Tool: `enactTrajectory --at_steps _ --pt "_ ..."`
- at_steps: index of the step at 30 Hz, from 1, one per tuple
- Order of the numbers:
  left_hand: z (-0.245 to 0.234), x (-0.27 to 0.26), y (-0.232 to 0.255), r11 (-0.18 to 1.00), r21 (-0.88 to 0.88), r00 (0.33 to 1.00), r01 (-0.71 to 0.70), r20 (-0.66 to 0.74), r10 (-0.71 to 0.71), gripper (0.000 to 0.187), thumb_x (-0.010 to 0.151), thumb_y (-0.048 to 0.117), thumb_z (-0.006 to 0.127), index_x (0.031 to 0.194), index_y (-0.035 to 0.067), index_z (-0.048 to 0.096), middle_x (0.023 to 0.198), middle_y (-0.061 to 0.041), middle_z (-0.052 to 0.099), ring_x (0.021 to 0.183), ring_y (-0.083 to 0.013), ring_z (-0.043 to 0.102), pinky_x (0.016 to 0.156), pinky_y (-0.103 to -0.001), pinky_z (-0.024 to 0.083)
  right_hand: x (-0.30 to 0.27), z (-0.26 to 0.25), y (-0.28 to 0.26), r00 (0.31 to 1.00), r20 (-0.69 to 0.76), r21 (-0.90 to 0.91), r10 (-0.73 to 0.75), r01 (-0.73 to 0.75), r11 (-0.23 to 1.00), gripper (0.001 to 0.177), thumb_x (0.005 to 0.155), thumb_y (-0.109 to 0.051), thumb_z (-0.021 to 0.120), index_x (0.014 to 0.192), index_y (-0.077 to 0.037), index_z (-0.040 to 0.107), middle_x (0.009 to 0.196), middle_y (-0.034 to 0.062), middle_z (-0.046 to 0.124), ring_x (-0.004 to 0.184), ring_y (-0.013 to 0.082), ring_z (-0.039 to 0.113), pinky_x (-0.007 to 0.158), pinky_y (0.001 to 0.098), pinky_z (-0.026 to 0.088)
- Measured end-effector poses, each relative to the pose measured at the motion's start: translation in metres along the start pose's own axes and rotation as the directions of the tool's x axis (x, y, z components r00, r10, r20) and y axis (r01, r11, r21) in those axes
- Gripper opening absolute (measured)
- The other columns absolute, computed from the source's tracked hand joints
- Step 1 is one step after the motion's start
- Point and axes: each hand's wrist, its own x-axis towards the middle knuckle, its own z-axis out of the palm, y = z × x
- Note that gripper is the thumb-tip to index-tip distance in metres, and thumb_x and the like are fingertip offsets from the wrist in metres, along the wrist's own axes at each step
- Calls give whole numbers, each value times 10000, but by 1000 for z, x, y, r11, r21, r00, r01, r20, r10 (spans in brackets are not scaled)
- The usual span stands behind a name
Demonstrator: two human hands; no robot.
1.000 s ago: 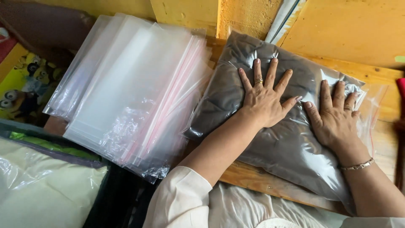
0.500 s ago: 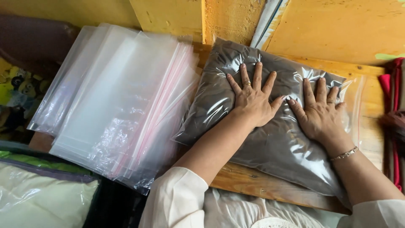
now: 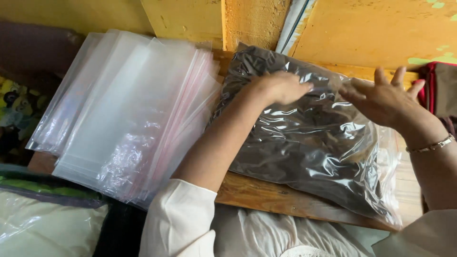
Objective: Smoothing a brown fabric item inside a plastic zip-lock bag and sealing the closure.
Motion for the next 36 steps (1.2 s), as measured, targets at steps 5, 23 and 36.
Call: enactTrajectory --at_steps 5,23,36 --pt "19 61 -47 971 228 742 -73 -638 205 434 957 354 339 1255 68 474 1266 -199 434 1141 -364 444 958 -542 298 -26 -1 -78 980 -180 137 -86 112 984 777 839 -657 123 1480 -237 -6 1529 136 -118 1336 354 -222 1049 632 -118" --pt "54 50 -66 927 340 789 157 -608 89 588 950 525 232 1475 262 263 1564 -83 151 1433 -367 24 1079 -688 -79 37 88 -60 938 -311 53 -154 179 982 794 927 -656 179 1512 -127 88 1538 255 36 1355 557 -5 983 751 -42" --pt "9 7 -37 981 76 910 176 -392 -133 686 902 561 147 1507 261 27 1525 -113 -204 1318 -457 -282 1014 -683 -165 -18 29 -41 956 -215 64 -201 219 974 775 860 -640 186 1494 -202 101 1516 180 -148 1331 391 -234 1050 609 -91"
